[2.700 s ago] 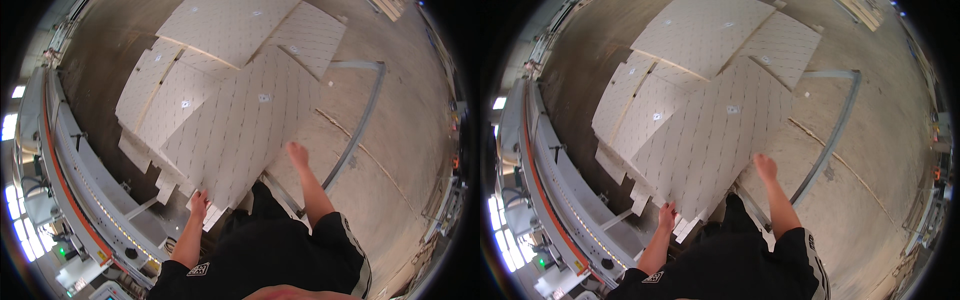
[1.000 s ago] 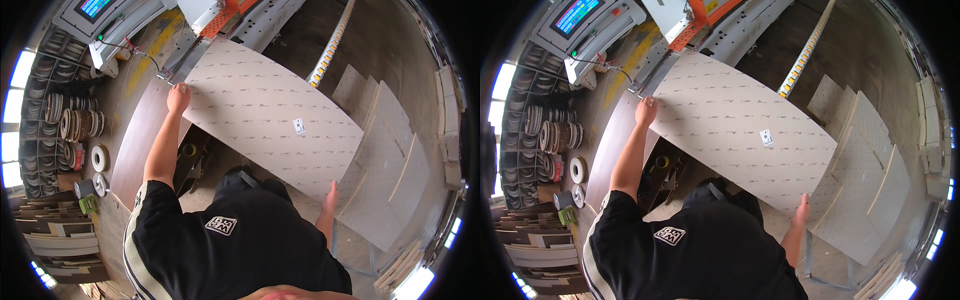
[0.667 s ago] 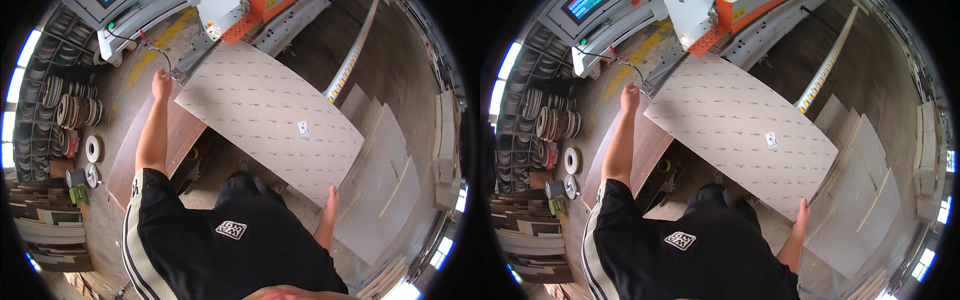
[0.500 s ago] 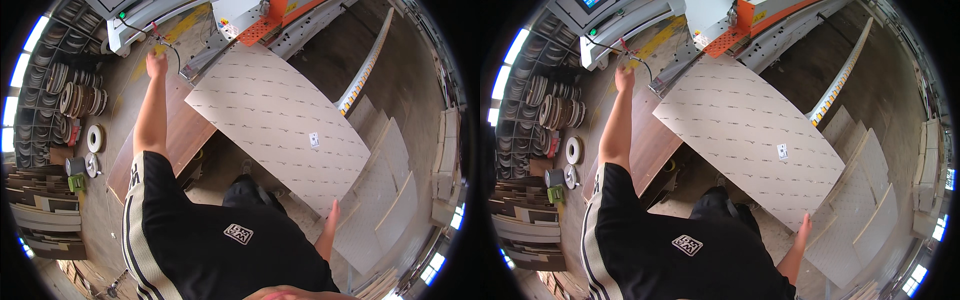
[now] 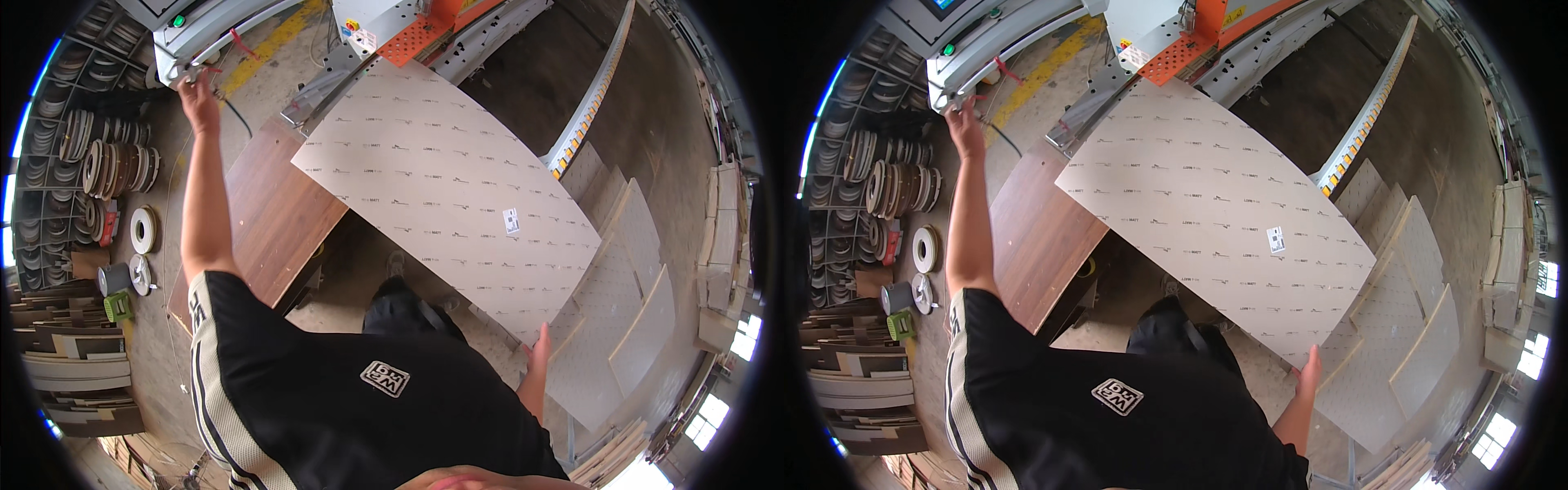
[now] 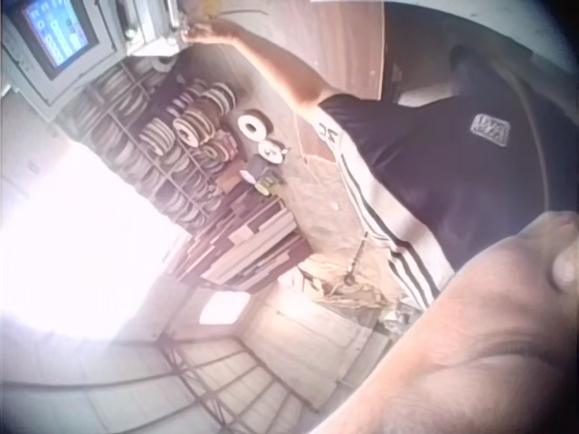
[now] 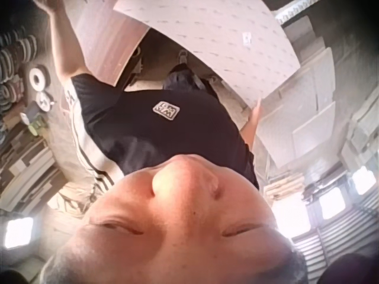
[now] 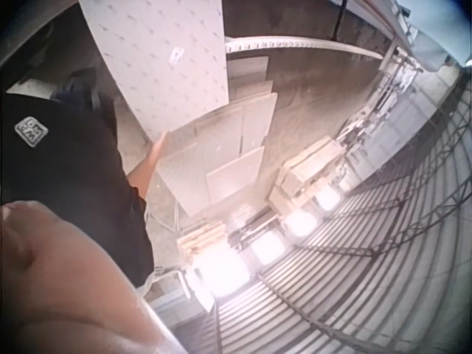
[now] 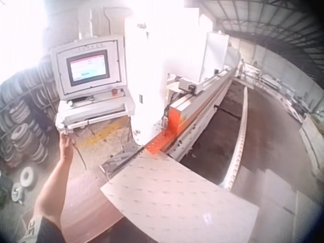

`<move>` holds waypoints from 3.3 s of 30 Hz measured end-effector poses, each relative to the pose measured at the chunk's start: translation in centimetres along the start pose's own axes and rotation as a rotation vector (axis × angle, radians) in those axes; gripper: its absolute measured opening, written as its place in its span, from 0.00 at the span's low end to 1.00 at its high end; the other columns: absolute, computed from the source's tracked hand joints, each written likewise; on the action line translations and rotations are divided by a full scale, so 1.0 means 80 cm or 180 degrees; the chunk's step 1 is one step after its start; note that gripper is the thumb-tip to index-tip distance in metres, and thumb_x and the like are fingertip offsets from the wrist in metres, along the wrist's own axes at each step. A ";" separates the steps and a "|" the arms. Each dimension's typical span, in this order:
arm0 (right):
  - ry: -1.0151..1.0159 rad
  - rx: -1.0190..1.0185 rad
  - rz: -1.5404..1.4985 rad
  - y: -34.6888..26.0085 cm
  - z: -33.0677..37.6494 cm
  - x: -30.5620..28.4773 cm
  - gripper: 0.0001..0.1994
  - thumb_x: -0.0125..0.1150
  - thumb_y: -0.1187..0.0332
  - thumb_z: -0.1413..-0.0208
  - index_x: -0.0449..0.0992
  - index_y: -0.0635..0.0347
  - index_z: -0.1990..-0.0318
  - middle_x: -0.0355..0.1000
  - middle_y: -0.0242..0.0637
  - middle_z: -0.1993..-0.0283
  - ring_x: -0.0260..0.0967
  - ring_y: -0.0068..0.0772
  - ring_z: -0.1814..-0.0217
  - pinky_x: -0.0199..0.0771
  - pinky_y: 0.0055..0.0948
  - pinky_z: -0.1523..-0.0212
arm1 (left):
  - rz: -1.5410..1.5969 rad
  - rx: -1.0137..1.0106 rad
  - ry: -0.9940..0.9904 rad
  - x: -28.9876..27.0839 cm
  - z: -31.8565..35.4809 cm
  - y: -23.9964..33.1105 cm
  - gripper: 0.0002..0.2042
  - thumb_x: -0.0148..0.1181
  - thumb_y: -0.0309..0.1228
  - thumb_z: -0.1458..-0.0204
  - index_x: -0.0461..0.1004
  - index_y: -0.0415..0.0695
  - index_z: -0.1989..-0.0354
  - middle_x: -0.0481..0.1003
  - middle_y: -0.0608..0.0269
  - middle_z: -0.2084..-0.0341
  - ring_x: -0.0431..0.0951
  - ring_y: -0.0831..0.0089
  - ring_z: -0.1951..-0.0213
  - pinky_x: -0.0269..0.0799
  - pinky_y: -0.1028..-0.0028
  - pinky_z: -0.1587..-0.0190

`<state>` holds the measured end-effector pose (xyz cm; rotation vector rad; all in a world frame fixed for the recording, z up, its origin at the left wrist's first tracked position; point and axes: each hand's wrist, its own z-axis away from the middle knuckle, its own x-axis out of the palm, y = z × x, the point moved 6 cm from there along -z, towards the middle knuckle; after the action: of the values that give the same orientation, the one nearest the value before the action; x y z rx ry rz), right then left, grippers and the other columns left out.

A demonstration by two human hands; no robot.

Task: The person lifts wooden panels from a stack and feeds them into an industrial edge-banding machine, using an air nozzle to clean the machine bed between panels.

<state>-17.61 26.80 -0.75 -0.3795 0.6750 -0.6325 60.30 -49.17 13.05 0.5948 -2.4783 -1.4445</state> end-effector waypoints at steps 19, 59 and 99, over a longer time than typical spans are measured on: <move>-0.0395 -0.0141 0.0295 0.000 -0.013 0.007 0.38 0.56 0.33 0.42 0.66 0.51 0.34 0.71 0.31 0.39 0.68 0.33 0.45 0.64 0.39 0.59 | -0.4799 -0.0903 -0.3480 -0.210 0.192 0.167 0.29 0.58 0.62 0.44 0.76 0.43 0.66 0.80 0.48 0.70 0.80 0.47 0.63 0.73 0.54 0.61; -0.0965 -0.0633 -0.1011 0.012 -0.023 -0.013 0.24 0.48 0.45 0.31 0.77 0.56 0.49 0.78 0.30 0.59 0.74 0.23 0.63 0.75 0.28 0.71 | -0.3012 -0.1453 -0.3679 -0.068 0.668 0.268 0.22 0.61 0.48 0.41 0.76 0.39 0.55 0.80 0.40 0.65 0.81 0.44 0.60 0.74 0.52 0.59; -0.0684 -0.0437 -0.0032 -0.010 -0.033 0.008 0.31 0.49 0.35 0.36 0.76 0.54 0.46 0.78 0.31 0.58 0.76 0.28 0.63 0.76 0.31 0.75 | -0.3387 -0.1958 -0.1517 -0.244 0.555 0.158 0.26 0.56 0.50 0.40 0.72 0.33 0.56 0.78 0.36 0.68 0.79 0.39 0.63 0.73 0.50 0.58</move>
<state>-19.36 25.45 -2.52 -0.5702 0.5124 -0.5471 58.16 -0.27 2.33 1.6977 -1.7442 -2.8189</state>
